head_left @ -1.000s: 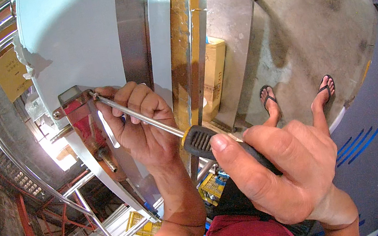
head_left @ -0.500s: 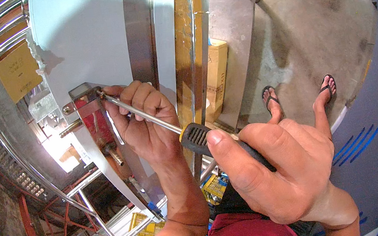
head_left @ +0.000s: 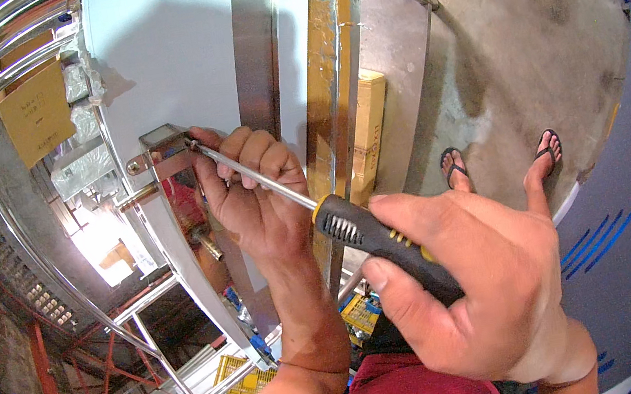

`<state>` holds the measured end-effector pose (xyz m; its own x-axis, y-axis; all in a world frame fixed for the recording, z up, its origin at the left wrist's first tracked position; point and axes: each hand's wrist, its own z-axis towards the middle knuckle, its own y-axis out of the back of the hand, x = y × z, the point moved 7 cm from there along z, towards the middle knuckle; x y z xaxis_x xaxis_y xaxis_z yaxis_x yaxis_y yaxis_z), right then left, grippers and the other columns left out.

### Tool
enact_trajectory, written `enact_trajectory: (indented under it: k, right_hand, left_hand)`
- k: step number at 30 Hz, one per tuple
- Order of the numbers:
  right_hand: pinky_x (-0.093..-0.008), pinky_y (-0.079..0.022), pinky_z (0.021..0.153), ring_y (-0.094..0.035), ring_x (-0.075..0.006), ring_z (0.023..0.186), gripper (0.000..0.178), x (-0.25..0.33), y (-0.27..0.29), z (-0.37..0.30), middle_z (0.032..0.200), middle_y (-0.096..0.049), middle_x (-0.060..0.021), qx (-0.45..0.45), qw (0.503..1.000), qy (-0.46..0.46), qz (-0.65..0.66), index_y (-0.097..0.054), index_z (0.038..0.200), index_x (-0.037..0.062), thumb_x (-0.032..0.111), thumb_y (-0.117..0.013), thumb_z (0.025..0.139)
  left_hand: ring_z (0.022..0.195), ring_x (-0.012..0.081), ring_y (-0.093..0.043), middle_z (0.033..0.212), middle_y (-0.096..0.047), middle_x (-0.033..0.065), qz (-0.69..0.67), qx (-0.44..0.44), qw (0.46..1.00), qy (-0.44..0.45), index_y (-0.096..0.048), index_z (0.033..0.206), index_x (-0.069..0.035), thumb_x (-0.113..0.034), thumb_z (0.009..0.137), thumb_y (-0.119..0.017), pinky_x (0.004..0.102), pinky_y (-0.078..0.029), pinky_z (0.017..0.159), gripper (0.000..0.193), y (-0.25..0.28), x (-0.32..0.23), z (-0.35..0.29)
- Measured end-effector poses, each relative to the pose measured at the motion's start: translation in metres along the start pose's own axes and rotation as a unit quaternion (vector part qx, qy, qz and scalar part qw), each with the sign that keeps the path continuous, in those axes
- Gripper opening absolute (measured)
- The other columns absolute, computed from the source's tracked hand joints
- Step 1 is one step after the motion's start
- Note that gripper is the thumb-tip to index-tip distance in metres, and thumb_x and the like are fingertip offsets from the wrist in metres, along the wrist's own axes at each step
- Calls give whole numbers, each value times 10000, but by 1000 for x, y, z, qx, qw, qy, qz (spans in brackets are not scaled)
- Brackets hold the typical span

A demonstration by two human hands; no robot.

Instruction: The person opens a yellow toolbox, selects a screwdriver, and uses it to tighten screws on a stainless steel frame with circular cutouts. The person adjusts the frame and continues fastening components while working in a workshop environment.

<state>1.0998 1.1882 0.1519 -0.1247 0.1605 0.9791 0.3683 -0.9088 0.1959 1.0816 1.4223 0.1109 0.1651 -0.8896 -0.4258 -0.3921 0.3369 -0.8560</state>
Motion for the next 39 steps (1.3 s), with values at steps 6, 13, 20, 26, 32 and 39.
enact_trajectory:
  k: [6,13,20,26,32,39]
  right_hand:
    - [-595,-409,1067,-695,-272,679,365,-6,13,-15,763,-688,-81,12,1000,-5,-6,-717,1106,33,157,-802,773]
    - [-619,-277,1157,-693,-237,690,352,0,1,-27,777,-705,-65,3,998,7,59,-711,1118,42,163,-801,799]
    - [-478,-320,965,-671,-224,650,378,-6,-28,-11,795,-680,-76,-4,990,9,139,-719,1159,66,172,-803,806]
    - [-526,-209,1213,-719,-240,707,353,-4,-33,-10,821,-735,-78,36,992,-29,119,-720,1157,71,200,-793,836]
    - [-552,-171,1221,-751,-255,791,303,11,-32,-17,911,-769,-105,53,989,-68,121,-720,1135,43,220,-757,891]
    - [-346,-517,828,-702,-215,833,299,14,-37,-15,909,-689,-154,64,900,-249,353,-635,1166,-27,156,-709,942]
  left_hand:
    - [647,107,-383,755,-442,-39,12,-13,1000,-1,-706,1144,-102,-267,1049,-559,277,-330,594,241,-2,-1,-1]
    - [648,112,-388,768,-446,-31,15,1,1000,1,-699,1127,-77,-261,1034,-579,282,-354,599,239,-1,1,-2]
    - [658,115,-410,770,-466,-28,25,22,999,29,-719,1138,-82,-259,1039,-568,284,-370,614,253,-2,0,0]
    - [670,116,-419,774,-475,-21,35,39,998,30,-708,1150,-76,-270,1046,-565,282,-372,624,262,0,-1,0]
    - [651,103,-430,756,-476,-18,165,-4,985,-41,-682,1114,-55,-248,1037,-595,277,-369,600,225,19,-6,-4]
    - [684,126,-610,794,-652,22,756,-14,622,-202,-667,1009,-32,-160,1001,-664,310,-502,629,128,52,19,-6]
